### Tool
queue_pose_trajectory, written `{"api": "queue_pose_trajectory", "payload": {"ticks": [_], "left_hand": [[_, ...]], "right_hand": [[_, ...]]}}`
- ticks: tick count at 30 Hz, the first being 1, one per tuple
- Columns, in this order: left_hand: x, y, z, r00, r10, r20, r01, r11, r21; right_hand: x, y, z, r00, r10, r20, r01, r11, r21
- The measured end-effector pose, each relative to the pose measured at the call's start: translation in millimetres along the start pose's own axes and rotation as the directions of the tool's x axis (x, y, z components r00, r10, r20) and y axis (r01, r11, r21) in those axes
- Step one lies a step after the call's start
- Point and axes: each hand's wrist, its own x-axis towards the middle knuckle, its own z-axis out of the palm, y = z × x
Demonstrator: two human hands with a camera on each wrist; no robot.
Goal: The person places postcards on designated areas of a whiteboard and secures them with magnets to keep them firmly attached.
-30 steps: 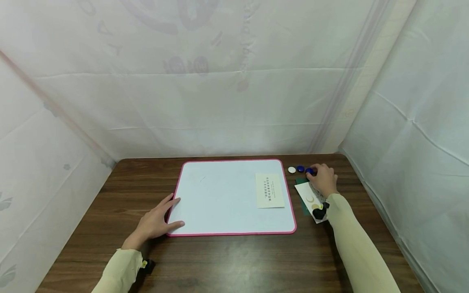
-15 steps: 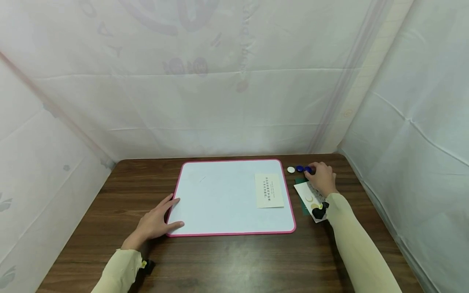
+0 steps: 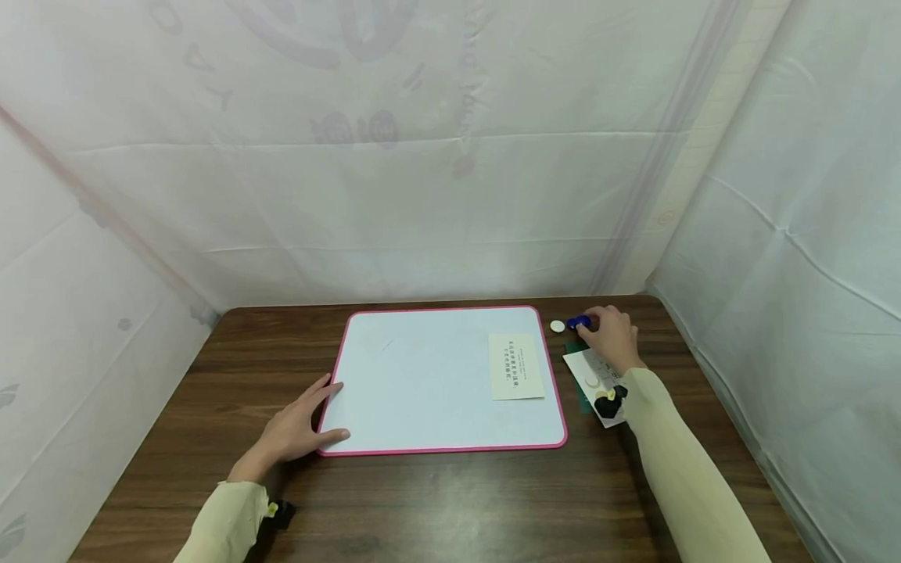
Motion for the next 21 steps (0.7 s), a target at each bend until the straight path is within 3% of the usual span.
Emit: {"api": "queue_pose_trajectory", "payload": {"ticks": [21], "left_hand": [[-1.3, 0.9, 0.4, 1.000, -0.002, 0.000, 0.002, 1.000, -0.002]], "right_hand": [[-3.3, -12, 6, 0.999, -0.037, -0.017, 0.038, 0.998, 0.055]]}}
